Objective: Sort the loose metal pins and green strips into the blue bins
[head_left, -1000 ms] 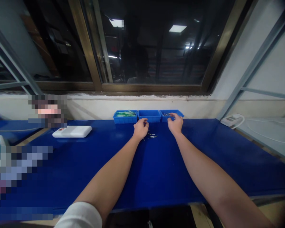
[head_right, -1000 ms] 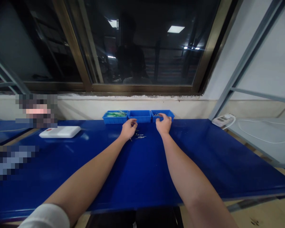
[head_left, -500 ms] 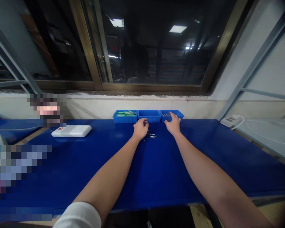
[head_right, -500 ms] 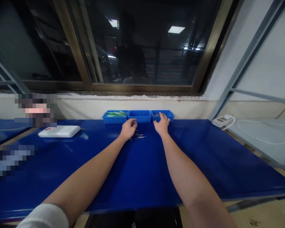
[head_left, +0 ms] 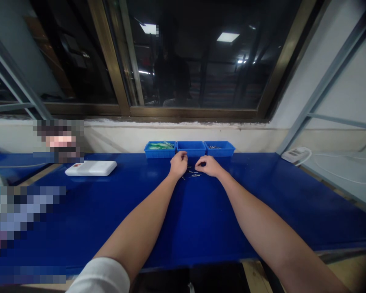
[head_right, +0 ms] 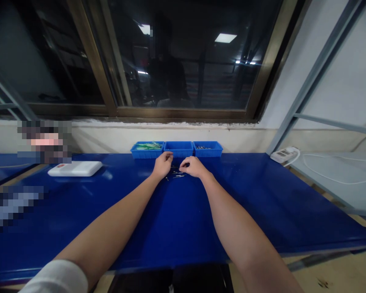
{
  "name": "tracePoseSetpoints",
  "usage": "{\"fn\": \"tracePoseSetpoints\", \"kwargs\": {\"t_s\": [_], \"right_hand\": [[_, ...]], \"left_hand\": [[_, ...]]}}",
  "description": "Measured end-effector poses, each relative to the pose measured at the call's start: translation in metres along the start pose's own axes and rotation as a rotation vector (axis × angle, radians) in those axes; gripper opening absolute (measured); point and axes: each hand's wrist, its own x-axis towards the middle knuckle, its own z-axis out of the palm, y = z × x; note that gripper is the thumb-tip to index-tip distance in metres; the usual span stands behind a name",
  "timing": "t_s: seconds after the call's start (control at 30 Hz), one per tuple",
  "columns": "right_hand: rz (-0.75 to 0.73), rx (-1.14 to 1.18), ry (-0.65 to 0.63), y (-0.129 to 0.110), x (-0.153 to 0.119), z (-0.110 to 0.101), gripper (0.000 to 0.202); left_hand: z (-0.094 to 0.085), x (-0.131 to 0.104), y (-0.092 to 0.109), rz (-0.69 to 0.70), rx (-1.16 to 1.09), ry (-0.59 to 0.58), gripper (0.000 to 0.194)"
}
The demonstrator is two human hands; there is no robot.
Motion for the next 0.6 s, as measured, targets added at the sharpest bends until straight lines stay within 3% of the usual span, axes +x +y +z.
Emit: {"fn": "tracePoseSetpoints", "kwargs": {"t_s": [0.33, 0.47, 0.6], "right_hand": [[0.028, -0.022, -0.182, 0.0022, 0.0016, -0.0013, 0.01], [0.047, 0.009, -0.172, 0.0047, 0.0024, 0.0, 0.011], [0.119, 0.077, -0.074, 0.0057, 0.0021, 0.0006, 0.017]], "left_hand": [[0.0001, -0.0006, 0.0002, 0.004, 0.003, 0.002, 0.023], [-0.0003, -0.0014, -0.0004, 0.023, -0.009, -0.004, 0.022], [-0.0025, -0.0049, 0.0023, 0.078, -0.055, -0.025, 0.021]]}}
